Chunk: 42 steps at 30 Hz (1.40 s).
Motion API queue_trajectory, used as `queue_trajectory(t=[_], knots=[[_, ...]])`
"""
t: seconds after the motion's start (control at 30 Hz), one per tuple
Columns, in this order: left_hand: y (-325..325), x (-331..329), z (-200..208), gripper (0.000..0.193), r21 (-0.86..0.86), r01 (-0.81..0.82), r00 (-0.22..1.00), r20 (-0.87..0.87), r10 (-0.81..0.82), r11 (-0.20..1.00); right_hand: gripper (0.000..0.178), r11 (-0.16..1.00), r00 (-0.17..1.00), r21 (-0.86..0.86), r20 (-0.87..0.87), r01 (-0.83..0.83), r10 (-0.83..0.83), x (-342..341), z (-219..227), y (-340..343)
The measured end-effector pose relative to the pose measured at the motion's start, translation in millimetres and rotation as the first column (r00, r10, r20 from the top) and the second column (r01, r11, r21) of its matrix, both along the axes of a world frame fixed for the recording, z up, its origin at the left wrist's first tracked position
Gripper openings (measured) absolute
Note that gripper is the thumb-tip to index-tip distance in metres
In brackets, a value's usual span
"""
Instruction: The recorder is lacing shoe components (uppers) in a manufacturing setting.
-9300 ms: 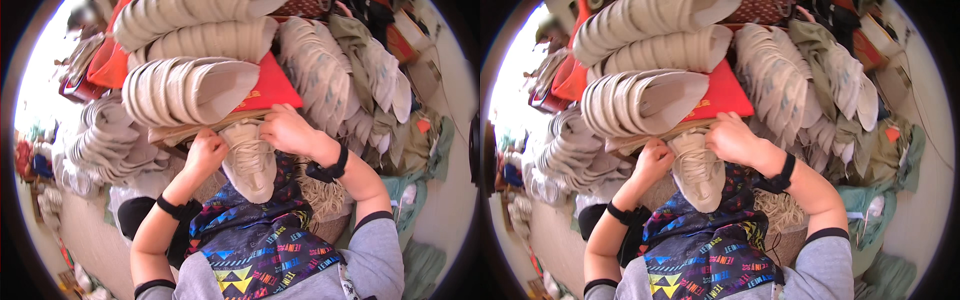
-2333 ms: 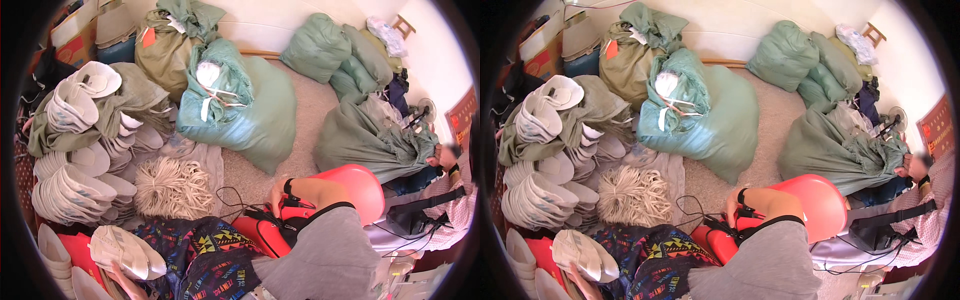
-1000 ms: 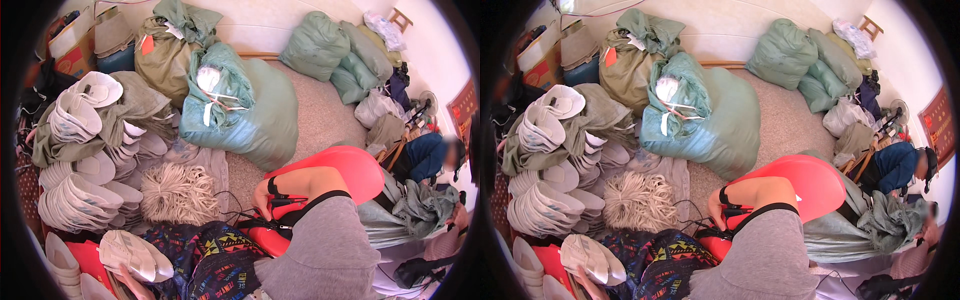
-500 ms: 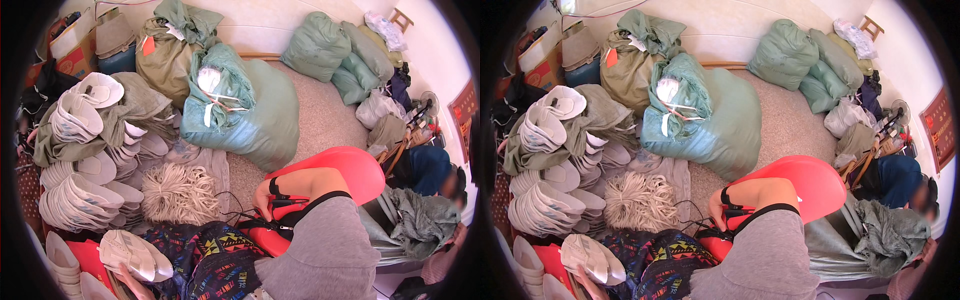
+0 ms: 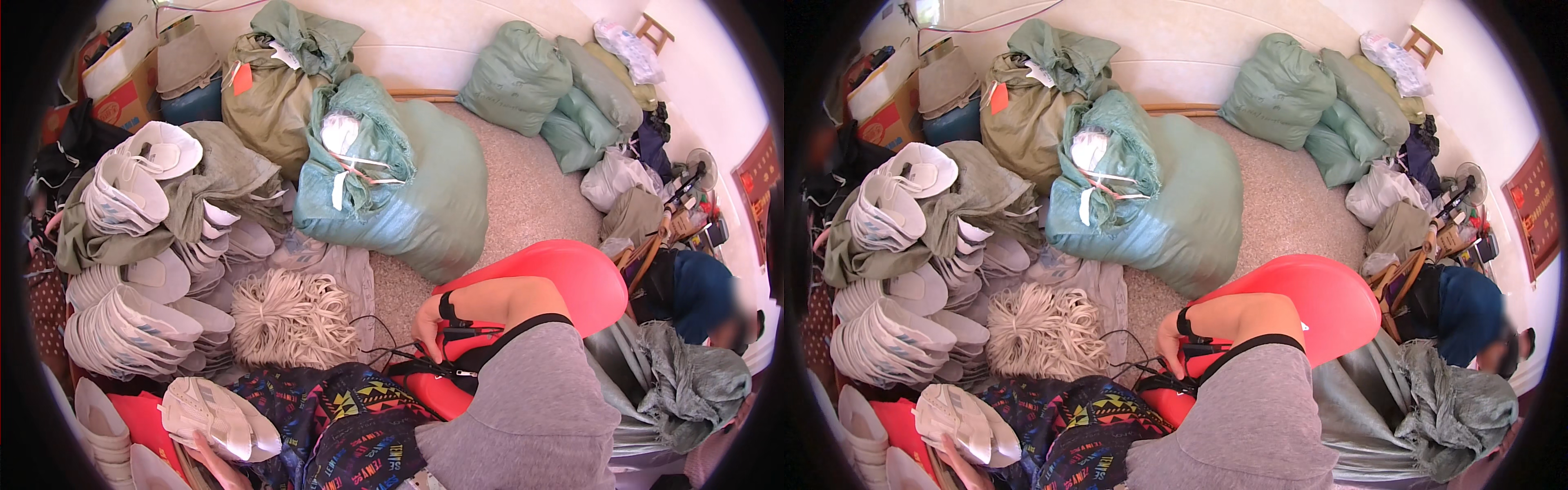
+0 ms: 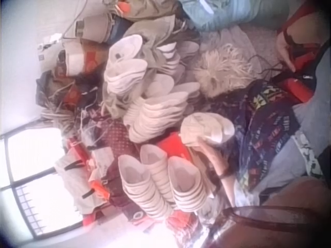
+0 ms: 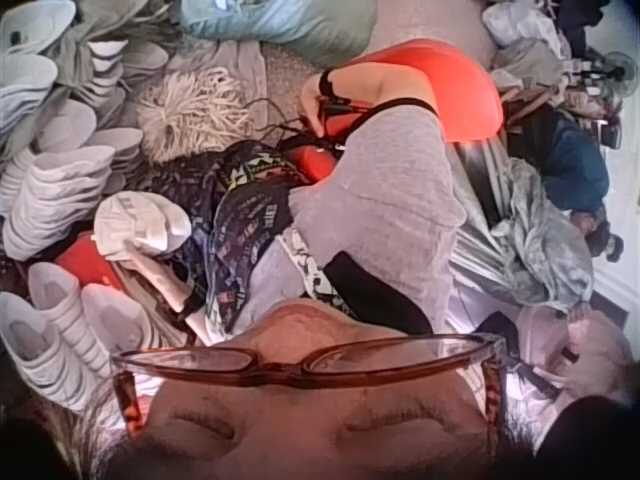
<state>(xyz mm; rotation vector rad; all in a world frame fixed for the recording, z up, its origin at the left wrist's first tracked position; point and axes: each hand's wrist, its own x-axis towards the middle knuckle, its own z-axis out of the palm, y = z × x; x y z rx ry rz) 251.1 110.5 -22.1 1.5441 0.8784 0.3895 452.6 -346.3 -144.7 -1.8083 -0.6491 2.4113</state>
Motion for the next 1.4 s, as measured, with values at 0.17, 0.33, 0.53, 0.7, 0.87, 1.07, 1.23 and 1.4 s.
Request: queue_trajectory(t=[0.17,0.33,0.53,0.7,0.87,1.07,1.23,1.4], knots=[[1,0,-2,0.077,0.008,0.022,1.000,0.002,-0.022,1.000,0.065,1.000,0.999,-0.021,0.029,-0.023,0.023,0,-1,0],[2,-2,-4,0.078,-0.034,-0.011,0.999,-0.038,0.010,0.999,0.072,0.999,0.996,0.005,0.072,-0.053,0.052,0,-9,-3],[-3,-1,3,0.076,-0.007,0.033,0.999,0.015,-0.033,0.999,0.081,0.997,0.994,0.021,0.085,-0.069,0.067,6,-27,-13],[14,-10,-17,0.074,0.025,0.029,0.998,0.053,-0.030,0.999,0.087,0.981,0.977,0.023,0.091,-0.195,0.192,15,5,-7],[-3,-7,-11,0.088,-0.077,-0.060,0.990,0.120,0.069,0.995,0.078,0.995,0.995,-0.009,-0.018,-0.102,0.102,25,-24,-23],[23,-18,-39,0.089,-0.147,-0.024,0.989,0.141,0.045,0.989,0.077,0.987,0.987,-0.041,0.022,-0.156,0.157,26,-13,-23],[23,-19,-38,0.089,-0.133,-0.049,0.988,0.139,0.068,0.990,0.069,0.986,0.992,-0.121,-0.045,0.115,-0.121,21,-11,-44],[11,-12,-26,0.090,-0.092,-0.040,0.989,0.138,0.053,0.995,0.079,0.930,0.947,-0.184,0.016,0.319,-0.321,14,-21,-96]])
